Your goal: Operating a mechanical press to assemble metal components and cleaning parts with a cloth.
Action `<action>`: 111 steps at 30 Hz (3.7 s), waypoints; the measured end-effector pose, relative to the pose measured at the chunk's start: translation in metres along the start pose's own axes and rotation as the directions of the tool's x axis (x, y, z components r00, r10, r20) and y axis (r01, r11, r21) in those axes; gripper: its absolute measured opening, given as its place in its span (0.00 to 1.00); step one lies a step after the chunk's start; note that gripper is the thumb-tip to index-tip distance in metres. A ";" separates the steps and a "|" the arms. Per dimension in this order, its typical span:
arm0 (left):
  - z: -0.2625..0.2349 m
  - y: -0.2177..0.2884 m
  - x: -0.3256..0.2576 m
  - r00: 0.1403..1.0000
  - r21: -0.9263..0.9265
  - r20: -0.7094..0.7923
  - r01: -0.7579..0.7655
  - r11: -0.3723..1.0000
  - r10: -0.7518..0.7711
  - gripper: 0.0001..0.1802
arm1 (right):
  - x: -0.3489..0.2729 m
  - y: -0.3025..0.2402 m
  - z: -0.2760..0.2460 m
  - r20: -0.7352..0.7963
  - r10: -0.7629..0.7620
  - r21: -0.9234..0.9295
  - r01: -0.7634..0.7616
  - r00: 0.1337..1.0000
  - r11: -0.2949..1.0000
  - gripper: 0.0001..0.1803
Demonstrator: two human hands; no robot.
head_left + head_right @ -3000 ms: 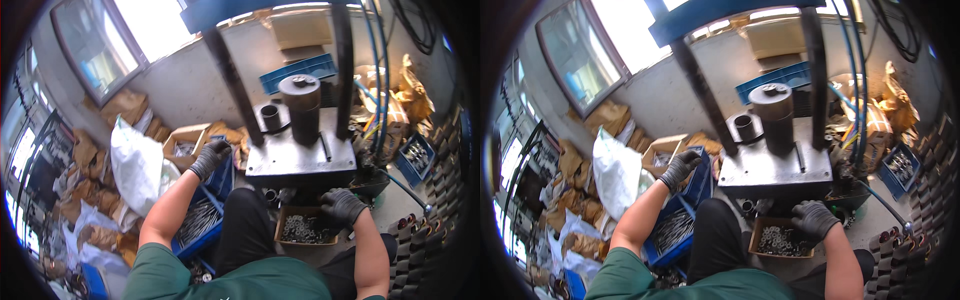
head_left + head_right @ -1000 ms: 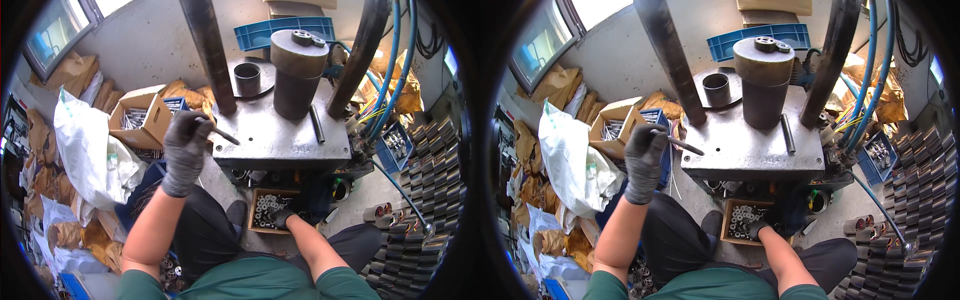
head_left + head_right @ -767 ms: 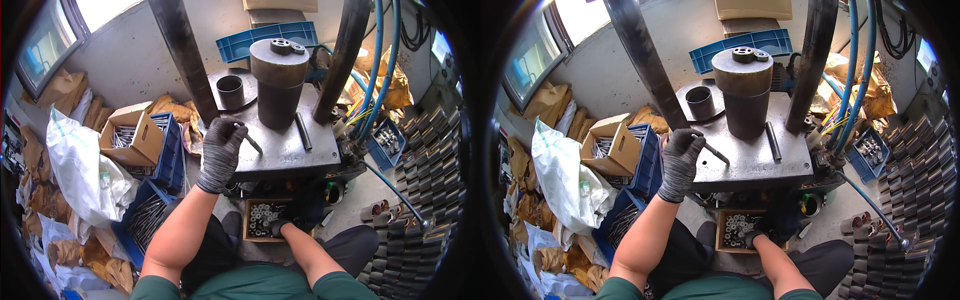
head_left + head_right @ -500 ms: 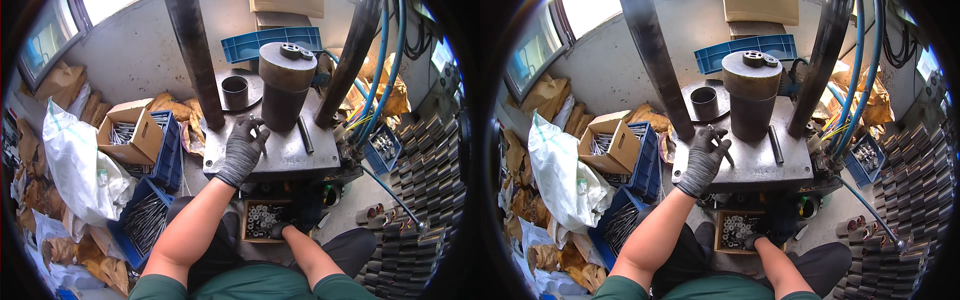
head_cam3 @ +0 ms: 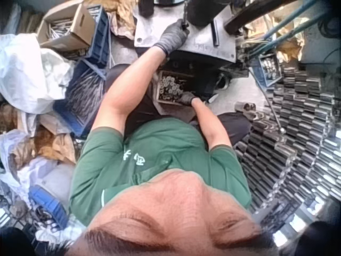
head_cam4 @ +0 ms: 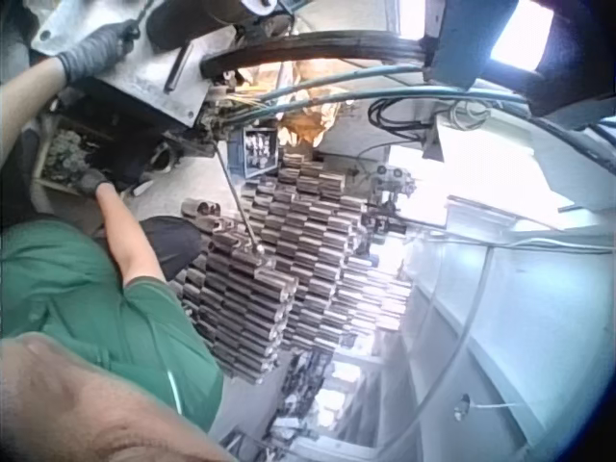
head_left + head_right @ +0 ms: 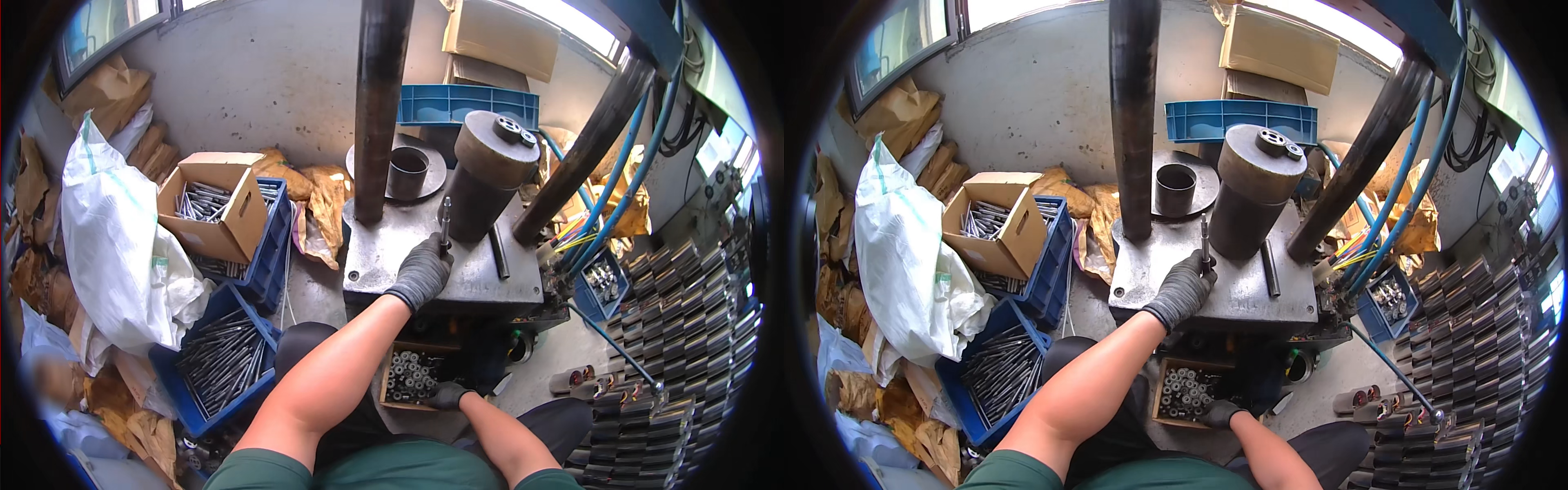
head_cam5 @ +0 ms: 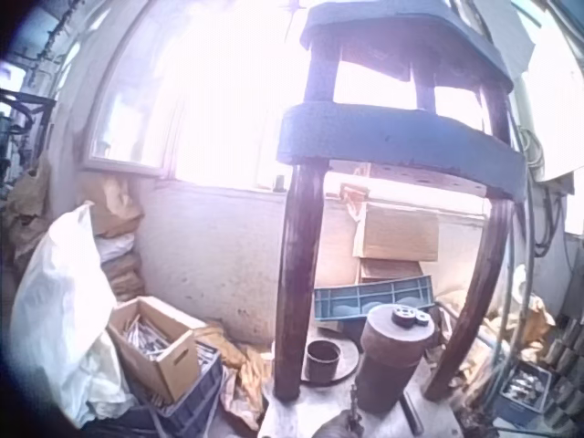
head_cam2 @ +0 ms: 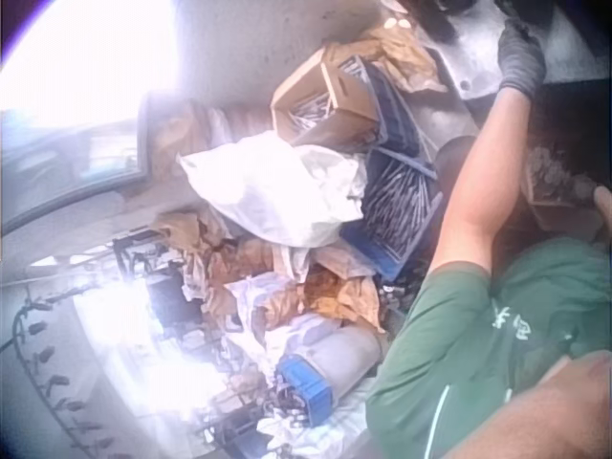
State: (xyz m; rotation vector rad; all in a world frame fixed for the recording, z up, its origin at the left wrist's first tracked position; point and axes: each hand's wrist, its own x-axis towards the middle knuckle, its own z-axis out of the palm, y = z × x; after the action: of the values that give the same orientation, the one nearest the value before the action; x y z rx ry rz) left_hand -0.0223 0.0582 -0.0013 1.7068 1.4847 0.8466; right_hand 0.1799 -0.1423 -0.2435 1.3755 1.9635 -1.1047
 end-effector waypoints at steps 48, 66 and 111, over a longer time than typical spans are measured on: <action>0.068 0.064 -0.090 0.798 0.003 0.514 -0.368 0.930 0.315 0.19 | -0.212 0.004 -0.199 -0.837 0.433 0.356 0.934 0.335 -0.036 0.16; 0.077 0.055 -0.098 0.784 -0.197 0.489 -0.328 0.924 0.383 0.17 | -0.205 -0.023 -0.191 -0.782 0.398 0.557 0.824 0.480 0.102 0.18; 0.127 0.013 -0.067 0.929 -0.238 0.223 -0.240 0.941 0.294 0.18 | -0.483 0.038 -0.198 -0.760 0.403 0.171 -0.442 0.509 0.880 0.44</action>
State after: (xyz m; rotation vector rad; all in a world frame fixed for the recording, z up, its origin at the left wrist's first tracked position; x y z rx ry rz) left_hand 0.0834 -0.0216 -0.0598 1.8069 0.9695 0.8506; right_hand 0.4028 -0.2249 0.2235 2.4371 1.9267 -0.1793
